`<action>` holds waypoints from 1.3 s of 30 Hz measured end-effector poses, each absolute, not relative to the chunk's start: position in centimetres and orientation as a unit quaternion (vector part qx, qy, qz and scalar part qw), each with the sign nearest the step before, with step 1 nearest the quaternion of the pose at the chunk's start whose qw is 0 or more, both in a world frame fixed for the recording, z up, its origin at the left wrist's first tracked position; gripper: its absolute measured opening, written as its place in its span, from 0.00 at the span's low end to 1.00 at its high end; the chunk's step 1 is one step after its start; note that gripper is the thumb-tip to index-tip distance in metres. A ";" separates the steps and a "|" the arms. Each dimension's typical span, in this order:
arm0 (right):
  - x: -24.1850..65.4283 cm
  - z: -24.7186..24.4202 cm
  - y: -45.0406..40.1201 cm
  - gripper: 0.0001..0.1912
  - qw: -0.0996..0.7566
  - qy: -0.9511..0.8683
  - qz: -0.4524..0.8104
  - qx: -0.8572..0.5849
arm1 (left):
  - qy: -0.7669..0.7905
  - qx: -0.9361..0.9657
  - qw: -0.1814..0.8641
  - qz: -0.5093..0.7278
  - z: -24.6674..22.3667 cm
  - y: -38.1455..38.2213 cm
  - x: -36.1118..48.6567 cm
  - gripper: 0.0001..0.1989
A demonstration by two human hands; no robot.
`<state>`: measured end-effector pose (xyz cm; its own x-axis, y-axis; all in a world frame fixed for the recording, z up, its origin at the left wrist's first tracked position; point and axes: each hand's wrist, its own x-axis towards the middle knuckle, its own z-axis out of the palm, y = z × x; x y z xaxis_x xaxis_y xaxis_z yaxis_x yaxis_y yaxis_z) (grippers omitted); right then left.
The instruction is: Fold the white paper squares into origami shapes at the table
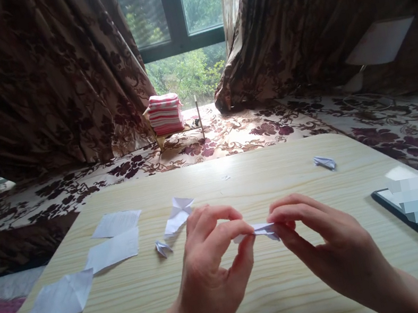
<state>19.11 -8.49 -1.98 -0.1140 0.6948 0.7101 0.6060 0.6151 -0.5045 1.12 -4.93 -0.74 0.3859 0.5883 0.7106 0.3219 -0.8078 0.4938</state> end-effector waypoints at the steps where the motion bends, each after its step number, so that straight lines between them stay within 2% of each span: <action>1: 19.1 -2.0 -8.5 0.10 0.503 -0.744 0.045 -0.438 | 0.279 0.822 0.127 0.479 -0.7 -5.0 1.1 0.10; 8: 19.0 -2.1 -8.6 0.10 0.499 -0.738 0.054 -0.450 | 0.278 0.842 0.059 0.458 -0.6 -5.1 0.8 0.12; 13: 18.9 -2.0 -8.6 0.09 0.501 -0.733 0.056 -0.456 | 0.279 0.855 0.046 0.435 -0.7 -5.2 0.7 0.12; 28: 18.8 -1.9 -8.6 0.08 0.494 -0.730 0.083 -0.464 | 0.297 0.819 0.128 0.475 -0.4 -5.2 1.7 0.08; 33: 18.6 -1.8 -8.7 0.12 0.503 -0.740 0.057 -0.442 | 0.322 0.808 0.159 0.468 -0.4 -5.2 1.8 0.06; 39: 18.3 -1.5 -8.5 0.09 0.496 -0.750 0.016 -0.437 | 0.315 0.805 0.155 0.478 -0.4 -5.6 1.9 0.06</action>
<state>18.30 -8.54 -1.52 -0.1260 0.6720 0.7298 0.6399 0.6172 -0.4578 1.94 -5.56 -0.35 0.3455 0.6551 0.6719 0.3584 -0.7538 0.5507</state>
